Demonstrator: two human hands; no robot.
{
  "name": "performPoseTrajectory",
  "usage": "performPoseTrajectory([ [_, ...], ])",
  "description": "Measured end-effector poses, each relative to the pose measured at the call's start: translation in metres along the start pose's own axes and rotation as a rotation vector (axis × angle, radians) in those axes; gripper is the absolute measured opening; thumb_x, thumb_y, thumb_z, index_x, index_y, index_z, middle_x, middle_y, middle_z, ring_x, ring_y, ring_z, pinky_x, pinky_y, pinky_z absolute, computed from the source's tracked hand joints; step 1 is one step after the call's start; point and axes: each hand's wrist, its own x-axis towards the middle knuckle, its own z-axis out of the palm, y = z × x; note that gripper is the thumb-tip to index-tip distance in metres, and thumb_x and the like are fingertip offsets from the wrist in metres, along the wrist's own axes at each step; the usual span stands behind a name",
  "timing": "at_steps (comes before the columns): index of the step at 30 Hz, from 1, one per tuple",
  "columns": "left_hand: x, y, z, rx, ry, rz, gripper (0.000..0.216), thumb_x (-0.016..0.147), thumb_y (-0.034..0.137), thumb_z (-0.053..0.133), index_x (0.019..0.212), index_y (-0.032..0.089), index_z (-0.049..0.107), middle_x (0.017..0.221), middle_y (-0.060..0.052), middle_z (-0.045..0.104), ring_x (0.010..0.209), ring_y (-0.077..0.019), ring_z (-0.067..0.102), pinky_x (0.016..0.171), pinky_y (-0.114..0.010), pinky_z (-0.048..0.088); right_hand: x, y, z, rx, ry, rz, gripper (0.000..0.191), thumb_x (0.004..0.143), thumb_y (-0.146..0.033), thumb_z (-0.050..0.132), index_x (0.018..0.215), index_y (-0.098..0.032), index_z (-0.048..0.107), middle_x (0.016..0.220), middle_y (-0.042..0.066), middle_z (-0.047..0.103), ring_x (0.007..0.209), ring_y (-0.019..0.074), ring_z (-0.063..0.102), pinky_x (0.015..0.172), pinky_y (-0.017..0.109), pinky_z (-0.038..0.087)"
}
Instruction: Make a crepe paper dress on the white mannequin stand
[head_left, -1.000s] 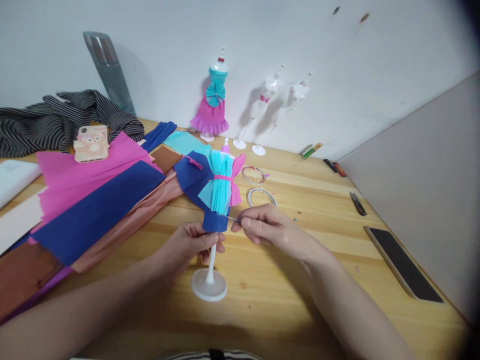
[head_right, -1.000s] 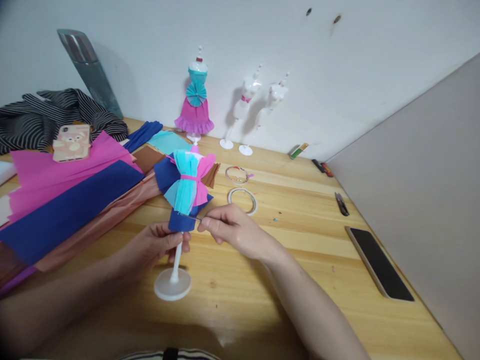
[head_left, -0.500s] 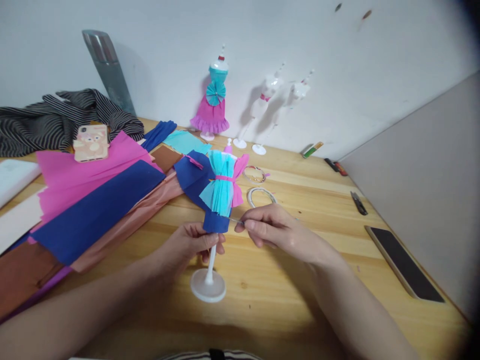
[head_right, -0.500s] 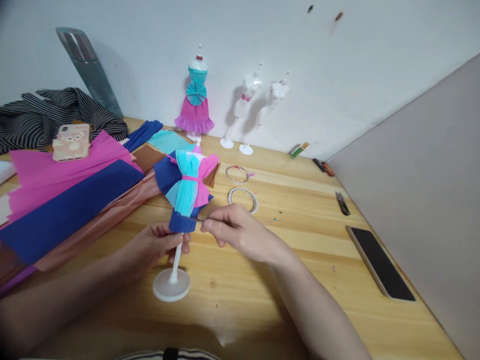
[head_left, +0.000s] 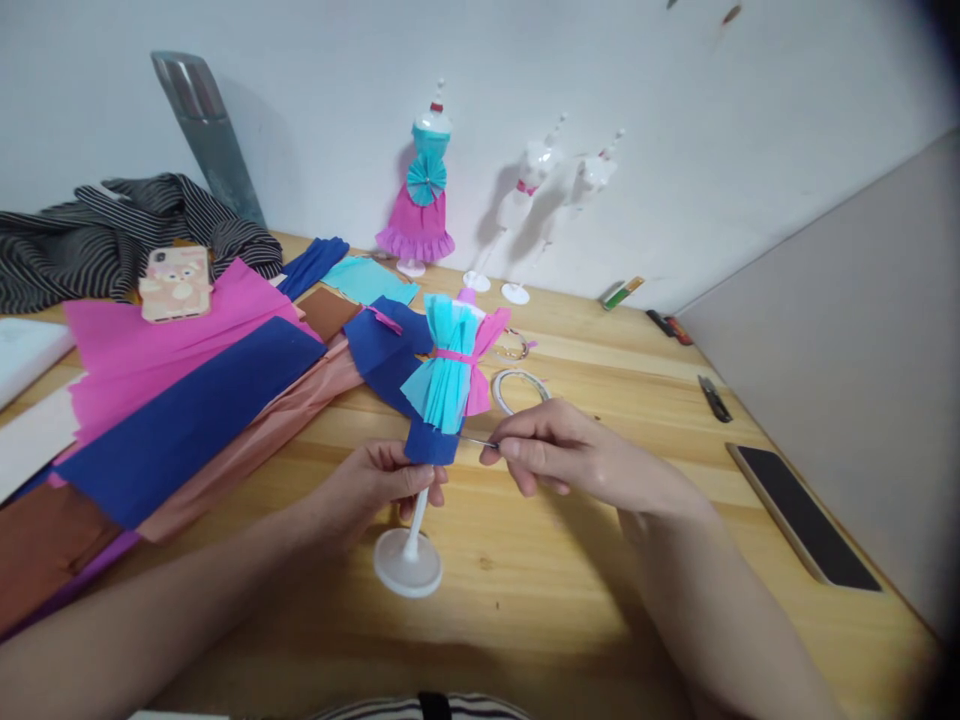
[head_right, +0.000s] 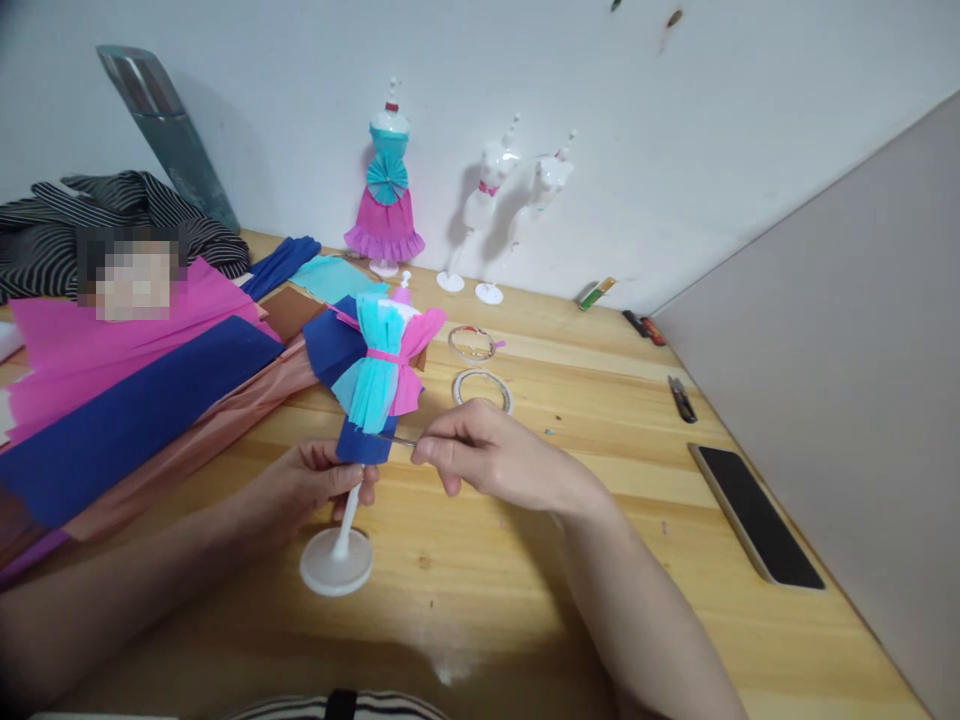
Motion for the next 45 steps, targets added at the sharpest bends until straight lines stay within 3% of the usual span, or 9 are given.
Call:
performPoseTrajectory([
  [7,0.001,0.001,0.001,0.008,0.001,0.005,0.039,0.059,0.048,0.08,0.07,0.012,0.07,0.06,-0.002,0.065,0.045,-0.0055,0.049,0.046,-0.019,0.036,-0.003,-0.004,-0.005,-0.08,-0.071,-0.061,0.04,0.087,-0.044,0.051,0.08,-0.009,0.068,0.051,0.0,0.053,0.045,0.0076,0.04,0.042,0.022,0.031],
  [14,0.0,0.001,0.001,-0.016,0.005,0.0,0.039,0.058,0.048,0.08,0.069,0.012,0.069,0.061,-0.003,0.066,0.044,-0.0058,0.049,0.045,-0.02,0.037,-0.005,0.0,-0.007,0.013,0.039,-0.105,0.04,0.087,-0.046,0.052,0.078,-0.01,0.067,0.051,-0.001,0.053,0.046,0.0076,0.038,0.042,0.022,0.027],
  [22,0.001,0.001,0.001,-0.005,0.015,0.015,0.038,0.058,0.046,0.08,0.069,0.012,0.069,0.06,-0.003,0.066,0.045,-0.0058,0.049,0.045,-0.019,0.037,0.0,0.0,-0.004,0.022,-0.005,-0.001,0.037,0.084,-0.045,0.054,0.079,-0.011,0.067,0.051,-0.001,0.054,0.043,0.0072,0.038,0.041,0.022,0.029],
  [30,0.0,-0.002,0.001,0.01,0.006,0.02,0.037,0.061,0.046,0.08,0.07,0.012,0.07,0.061,-0.003,0.066,0.045,-0.0055,0.049,0.046,-0.019,0.037,0.001,0.0,0.0,0.002,0.003,-0.046,0.03,0.086,-0.038,0.053,0.078,-0.012,0.066,0.052,-0.001,0.054,0.043,0.007,0.038,0.041,0.021,0.029],
  [45,-0.001,-0.002,0.002,0.028,0.001,0.011,0.036,0.061,0.046,0.079,0.07,0.013,0.071,0.062,-0.003,0.067,0.044,-0.0057,0.049,0.046,-0.019,0.038,0.007,-0.002,0.008,0.072,-0.019,-0.037,0.038,0.085,-0.048,0.051,0.074,-0.013,0.062,0.05,-0.002,0.051,0.042,0.0067,0.036,0.042,0.022,0.028],
])
